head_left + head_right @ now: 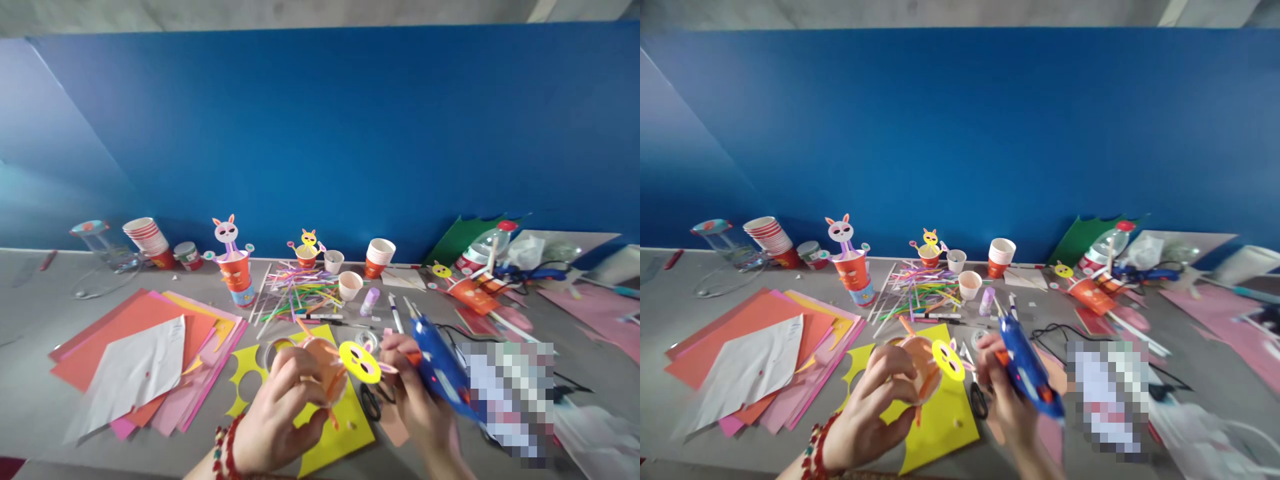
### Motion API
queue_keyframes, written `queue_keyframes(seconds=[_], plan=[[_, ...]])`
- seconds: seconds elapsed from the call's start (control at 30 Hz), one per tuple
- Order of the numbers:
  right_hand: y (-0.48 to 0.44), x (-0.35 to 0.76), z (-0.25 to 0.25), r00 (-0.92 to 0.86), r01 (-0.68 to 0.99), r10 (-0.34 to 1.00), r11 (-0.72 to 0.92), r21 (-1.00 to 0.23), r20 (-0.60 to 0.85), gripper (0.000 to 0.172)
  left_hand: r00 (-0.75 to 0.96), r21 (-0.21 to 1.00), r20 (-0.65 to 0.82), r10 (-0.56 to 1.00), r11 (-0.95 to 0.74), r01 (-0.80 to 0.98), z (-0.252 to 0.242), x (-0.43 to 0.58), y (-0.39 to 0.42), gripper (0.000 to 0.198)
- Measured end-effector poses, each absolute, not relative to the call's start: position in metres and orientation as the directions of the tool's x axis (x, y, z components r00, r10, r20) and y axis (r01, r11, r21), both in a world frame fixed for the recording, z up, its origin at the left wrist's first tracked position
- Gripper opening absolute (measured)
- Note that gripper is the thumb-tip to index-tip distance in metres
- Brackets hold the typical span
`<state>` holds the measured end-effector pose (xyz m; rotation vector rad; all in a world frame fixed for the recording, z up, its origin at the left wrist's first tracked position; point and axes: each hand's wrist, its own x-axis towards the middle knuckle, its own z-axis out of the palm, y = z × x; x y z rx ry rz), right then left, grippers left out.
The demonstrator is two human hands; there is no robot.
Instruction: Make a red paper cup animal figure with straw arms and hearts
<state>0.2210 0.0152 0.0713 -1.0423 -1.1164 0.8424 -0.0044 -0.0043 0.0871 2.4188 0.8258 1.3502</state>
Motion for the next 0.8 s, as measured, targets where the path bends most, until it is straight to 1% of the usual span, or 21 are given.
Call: queue_keyframes(seconds=[0.03, 0.1, 0.23, 0.33, 0.4, 0.57, 0.7, 0.8], plan=[[0.02, 0.221, 0.075, 0.219, -0.097, 0.949, 0.25, -0.963, 0.224, 0.031, 0.447, 0.453, 0.699, 0.558, -0.829, 0.328, 0.088, -0.007, -0.004, 0.024], [0.027, 0.22, 0.083, 0.113, -0.15, 0.987, 0.127, -0.981, 0.111, 0.031, 0.529, 0.409, 0.695, 0.487, -0.873, 0.266, 0.091, -0.011, -0.003, 0.025], [0.032, 0.212, 0.092, -0.107, -0.137, 0.994, -0.02, -0.99, -0.005, 0.036, 0.666, 0.345, 0.663, 0.342, -0.929, 0.134, 0.1, -0.015, 0.0, 0.013], [0.031, 0.205, 0.093, -0.213, -0.104, 0.974, -0.102, -0.989, -0.078, 0.036, 0.733, 0.316, 0.628, 0.262, -0.946, 0.068, 0.104, -0.016, 0.002, 0.004], [0.03, 0.202, 0.094, -0.232, -0.059, 0.968, -0.112, -0.992, -0.095, 0.032, 0.754, 0.299, 0.613, 0.236, -0.953, 0.055, 0.105, -0.015, 0.003, 0.005], [0.03, 0.198, 0.097, -0.244, 0.04, 0.968, -0.049, -0.998, -0.058, 0.028, 0.773, 0.264, 0.601, 0.205, -0.963, 0.05, 0.105, -0.012, 0.004, 0.007], [0.029, 0.198, 0.099, -0.213, 0.028, 0.976, -0.048, -0.998, -0.053, 0.023, 0.774, 0.28, 0.603, 0.194, -0.96, 0.023, 0.107, -0.01, 0.005, 0.011], [0.028, 0.2, 0.1, -0.198, 0.026, 0.98, -0.026, -0.999, -0.031, 0.023, 0.765, 0.308, 0.611, 0.204, -0.951, 0.007, 0.108, -0.009, 0.005, 0.012]])
